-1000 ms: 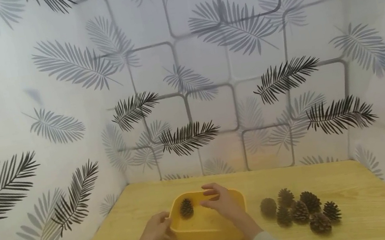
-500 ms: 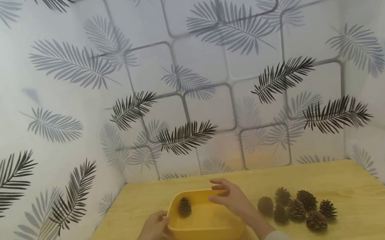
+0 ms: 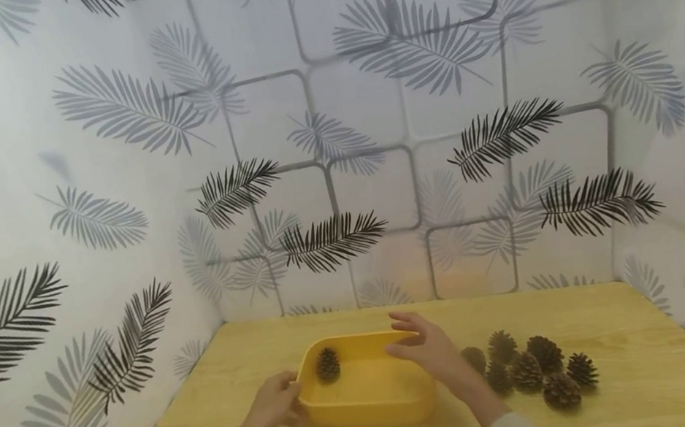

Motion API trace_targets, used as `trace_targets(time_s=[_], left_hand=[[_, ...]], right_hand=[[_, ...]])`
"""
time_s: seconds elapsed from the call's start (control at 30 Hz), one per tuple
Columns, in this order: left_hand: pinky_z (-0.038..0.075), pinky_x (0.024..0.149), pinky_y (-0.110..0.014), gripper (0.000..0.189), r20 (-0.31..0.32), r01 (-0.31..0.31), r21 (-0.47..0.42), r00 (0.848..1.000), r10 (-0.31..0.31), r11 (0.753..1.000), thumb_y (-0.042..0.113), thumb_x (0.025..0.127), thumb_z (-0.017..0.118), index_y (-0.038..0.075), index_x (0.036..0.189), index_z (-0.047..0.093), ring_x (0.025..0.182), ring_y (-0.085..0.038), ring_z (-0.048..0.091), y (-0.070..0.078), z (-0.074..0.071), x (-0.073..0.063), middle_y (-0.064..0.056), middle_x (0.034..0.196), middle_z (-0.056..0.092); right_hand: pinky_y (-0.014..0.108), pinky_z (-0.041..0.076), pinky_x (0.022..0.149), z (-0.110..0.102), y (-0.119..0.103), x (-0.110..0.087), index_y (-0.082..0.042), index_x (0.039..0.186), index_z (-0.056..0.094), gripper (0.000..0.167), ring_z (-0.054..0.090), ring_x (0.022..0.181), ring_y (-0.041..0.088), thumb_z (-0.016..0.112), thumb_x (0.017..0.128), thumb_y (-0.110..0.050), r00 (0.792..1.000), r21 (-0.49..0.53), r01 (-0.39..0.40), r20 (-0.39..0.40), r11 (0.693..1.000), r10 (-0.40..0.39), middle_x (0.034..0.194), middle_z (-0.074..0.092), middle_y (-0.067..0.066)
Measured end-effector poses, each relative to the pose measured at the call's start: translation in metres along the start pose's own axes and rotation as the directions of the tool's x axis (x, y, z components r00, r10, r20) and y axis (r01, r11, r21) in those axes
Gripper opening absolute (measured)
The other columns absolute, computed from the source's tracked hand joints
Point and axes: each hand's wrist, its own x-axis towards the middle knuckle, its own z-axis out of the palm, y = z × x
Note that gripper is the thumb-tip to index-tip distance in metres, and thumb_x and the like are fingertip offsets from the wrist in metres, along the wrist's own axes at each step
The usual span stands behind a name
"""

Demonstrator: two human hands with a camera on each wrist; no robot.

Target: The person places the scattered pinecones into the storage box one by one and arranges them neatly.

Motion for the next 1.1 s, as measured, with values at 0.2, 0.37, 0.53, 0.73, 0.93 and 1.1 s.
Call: trace_targets(time_s=[0.2, 0.37, 0.53, 0.73, 0.93, 1.1], left_hand=[[0.064, 0.060, -0.038, 0.043, 0.011, -0.001, -0.006, 1.000, 0.001, 1.000, 0.006, 0.107, 0.047, -0.017, 0.143, 0.047, 0.076, -0.029, 0.073, 0.003, 0.000, -0.003, -0.025, 0.112, 0.068], [0.064, 0.062, -0.040, 0.045, 0.024, 0.010, -0.011, 1.000, -0.010, 1.000, 0.007, 0.107, 0.046, -0.018, 0.145, 0.045, 0.078, -0.031, 0.074, 0.004, 0.000, -0.005, -0.027, 0.117, 0.067], [0.064, 0.060, -0.039, 0.044, 0.012, 0.010, -0.009, 1.000, -0.009, 1.000, 0.007, 0.107, 0.047, -0.016, 0.144, 0.047, 0.075, -0.027, 0.073, 0.002, 0.000, -0.003, -0.024, 0.114, 0.068], [0.064, 0.059, -0.039, 0.040, 0.005, 0.000, -0.011, 1.000, 0.000, 1.000, 0.007, 0.108, 0.047, -0.014, 0.141, 0.052, 0.073, -0.027, 0.073, 0.001, -0.001, -0.003, -0.020, 0.105, 0.068], [0.064, 0.061, -0.040, 0.039, 0.006, -0.001, -0.008, 1.000, 0.001, 1.000, 0.008, 0.108, 0.047, -0.014, 0.140, 0.053, 0.075, -0.029, 0.073, 0.002, -0.001, -0.004, -0.021, 0.105, 0.068], [0.064, 0.061, -0.040, 0.038, 0.006, 0.005, -0.008, 1.000, -0.005, 1.000, 0.008, 0.108, 0.047, -0.013, 0.139, 0.053, 0.075, -0.027, 0.073, 0.003, -0.001, -0.004, -0.021, 0.106, 0.068]], right_hand=[[0.059, 0.047, 0.110, -0.012, 0.004, -0.008, -0.017, 0.160, 0.040, 0.069, 0.054, 0.135, 0.040, 0.072, 0.100, -0.029, 1.000, -0.016, -0.008, -0.004, 1.000, 0.007, 0.160, 0.041, 0.021], [0.059, 0.048, 0.109, -0.021, 0.009, -0.015, -0.016, 0.160, 0.039, 0.069, 0.053, 0.135, 0.041, 0.072, 0.100, -0.027, 1.000, 0.004, -0.016, -0.015, 1.000, 0.016, 0.161, 0.039, 0.022], [0.059, 0.049, 0.107, -0.029, 0.013, -0.020, -0.016, 0.160, 0.039, 0.070, 0.053, 0.135, 0.042, 0.073, 0.099, -0.027, 0.999, -0.009, -0.011, -0.041, 1.000, 0.011, 0.162, 0.038, 0.023], [0.055, 0.052, 0.105, -0.037, 0.015, -0.025, -0.015, 0.160, 0.038, 0.070, 0.052, 0.136, 0.044, 0.072, 0.100, -0.025, 0.997, -0.023, -0.001, -0.075, 1.000, -0.001, 0.161, 0.038, 0.023], [0.053, 0.054, 0.103, -0.046, 0.015, -0.028, -0.012, 0.160, 0.038, 0.069, 0.050, 0.137, 0.047, 0.071, 0.101, -0.023, 0.995, -0.058, 0.018, -0.100, 0.998, -0.024, 0.161, 0.038, 0.025], [0.054, 0.054, 0.104, -0.053, 0.016, -0.030, -0.014, 0.161, 0.036, 0.072, 0.047, 0.140, 0.047, 0.072, 0.101, -0.028, 0.994, -0.070, 0.001, -0.108, 0.998, -0.009, 0.163, 0.036, 0.023]])
